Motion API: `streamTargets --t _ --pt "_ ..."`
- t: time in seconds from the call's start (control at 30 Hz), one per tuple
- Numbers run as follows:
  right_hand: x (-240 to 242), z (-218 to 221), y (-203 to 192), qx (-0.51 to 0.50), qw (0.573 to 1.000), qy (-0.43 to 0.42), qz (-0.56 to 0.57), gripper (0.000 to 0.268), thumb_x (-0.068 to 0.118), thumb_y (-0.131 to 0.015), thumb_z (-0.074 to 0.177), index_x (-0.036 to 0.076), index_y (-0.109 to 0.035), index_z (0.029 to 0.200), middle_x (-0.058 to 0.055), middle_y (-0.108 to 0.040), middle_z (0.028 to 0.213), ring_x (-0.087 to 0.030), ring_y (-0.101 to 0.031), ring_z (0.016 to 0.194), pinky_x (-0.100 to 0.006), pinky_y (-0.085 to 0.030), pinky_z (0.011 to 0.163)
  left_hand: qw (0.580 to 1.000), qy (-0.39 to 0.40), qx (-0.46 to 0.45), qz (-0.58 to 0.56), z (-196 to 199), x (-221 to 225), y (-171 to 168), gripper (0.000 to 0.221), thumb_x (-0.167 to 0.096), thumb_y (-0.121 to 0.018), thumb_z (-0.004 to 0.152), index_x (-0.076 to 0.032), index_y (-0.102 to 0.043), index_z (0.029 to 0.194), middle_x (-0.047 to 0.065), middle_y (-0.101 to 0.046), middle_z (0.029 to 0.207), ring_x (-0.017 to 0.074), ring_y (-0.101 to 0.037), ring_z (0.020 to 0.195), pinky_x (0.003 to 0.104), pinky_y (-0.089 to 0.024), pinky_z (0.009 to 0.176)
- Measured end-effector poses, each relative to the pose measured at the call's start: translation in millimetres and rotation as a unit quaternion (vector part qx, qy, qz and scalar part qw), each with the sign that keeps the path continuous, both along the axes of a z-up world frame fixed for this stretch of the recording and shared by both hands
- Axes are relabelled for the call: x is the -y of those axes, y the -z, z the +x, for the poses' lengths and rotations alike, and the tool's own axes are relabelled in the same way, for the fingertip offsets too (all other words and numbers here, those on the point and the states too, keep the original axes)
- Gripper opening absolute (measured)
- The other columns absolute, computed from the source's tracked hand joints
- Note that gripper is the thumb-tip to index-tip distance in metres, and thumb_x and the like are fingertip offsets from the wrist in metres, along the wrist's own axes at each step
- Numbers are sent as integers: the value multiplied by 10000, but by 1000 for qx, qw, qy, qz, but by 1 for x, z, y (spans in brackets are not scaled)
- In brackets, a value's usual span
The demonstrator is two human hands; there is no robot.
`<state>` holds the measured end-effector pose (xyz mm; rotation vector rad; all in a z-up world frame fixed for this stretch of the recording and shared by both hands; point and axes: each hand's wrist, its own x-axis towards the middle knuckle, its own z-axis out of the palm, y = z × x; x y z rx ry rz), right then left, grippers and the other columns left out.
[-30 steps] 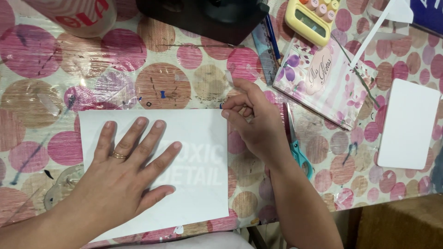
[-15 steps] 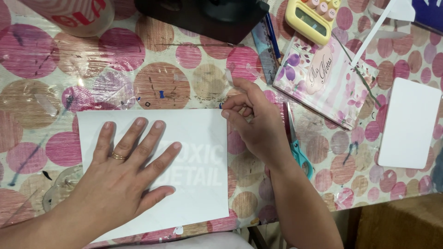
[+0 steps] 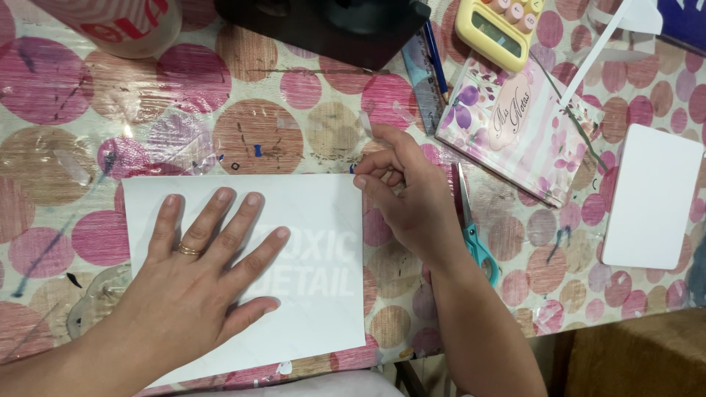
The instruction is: Cutting, weeding, and heat-pressing a vinyl design onto a substrate
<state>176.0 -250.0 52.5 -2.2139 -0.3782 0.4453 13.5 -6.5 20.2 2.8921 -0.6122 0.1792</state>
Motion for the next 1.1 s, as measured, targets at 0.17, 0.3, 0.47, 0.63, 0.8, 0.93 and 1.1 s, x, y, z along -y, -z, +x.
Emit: streamTargets --t 0.17,0.3,0.47,0.63,0.8,0.93,1.1 --pt "0 -1 0 1 1000 -6 11 509 47 -710 906 60 -534 1384 11 -745 950 -92 -610 798 -237 -481 754 1000 0 -1 -6 0 0 1 848 -706 -486 874 -236 -387 1573 171 -342 1666 407 -286 1550 684 -230 1203" --pt "0 -1 1 -10 1000 7 13 522 42 -710 899 67 -536 1390 3 -746 958 -89 -614 804 -228 -491 767 1000 -4 3 0 -1 -1 4 858 -718 -489 869 -246 -377 1577 162 -340 1668 405 -311 1538 691 -259 1186" --pt "-2 -2 7 -25 999 22 38 534 4 -718 884 29 -526 1383 -31 -738 936 -89 -593 726 -205 -490 687 1000 -10 0 -28 -2 -3 7 857 -719 -512 880 -236 -387 1577 175 -322 1666 418 -263 1545 699 -179 1208" --pt "-9 -6 5 15 1000 14 -20 558 97 -749 874 47 -547 1392 -37 -780 965 -98 -672 875 -232 -499 807 999 -20 -7 -39 -8 -9 13 852 -718 -513 887 -252 -367 1586 187 -297 1665 446 -277 1520 718 -143 1190" --pt "-11 -12 10 -18 997 77 -5 598 9 -737 877 57 -526 1434 -76 -746 1008 -108 -569 773 -224 -457 759 995 -16 -31 -90 -11 -9 14 890 -695 -625 806 -250 -410 1546 187 -286 1668 424 -249 1536 730 -157 1186" --pt "-9 -12 17 -27 997 66 23 610 -35 -708 875 29 -497 1444 -141 -732 1041 -114 -513 694 -215 -423 689 996 -24 -61 -64 -12 -8 17 838 -718 -484 858 -277 -373 1562 151 -245 1692 417 -165 1571 734 -79 1211" --pt "-11 -18 19 12 997 63 51 669 -91 -692 882 -10 -458 1504 -201 -690 1040 -155 -598 906 -238 -443 815 985 -10 -170 -14 -6 -5 10 806 -741 -330 886 -334 -243 1576 91 -113 1715 397 -6 1590 722 37 1205"
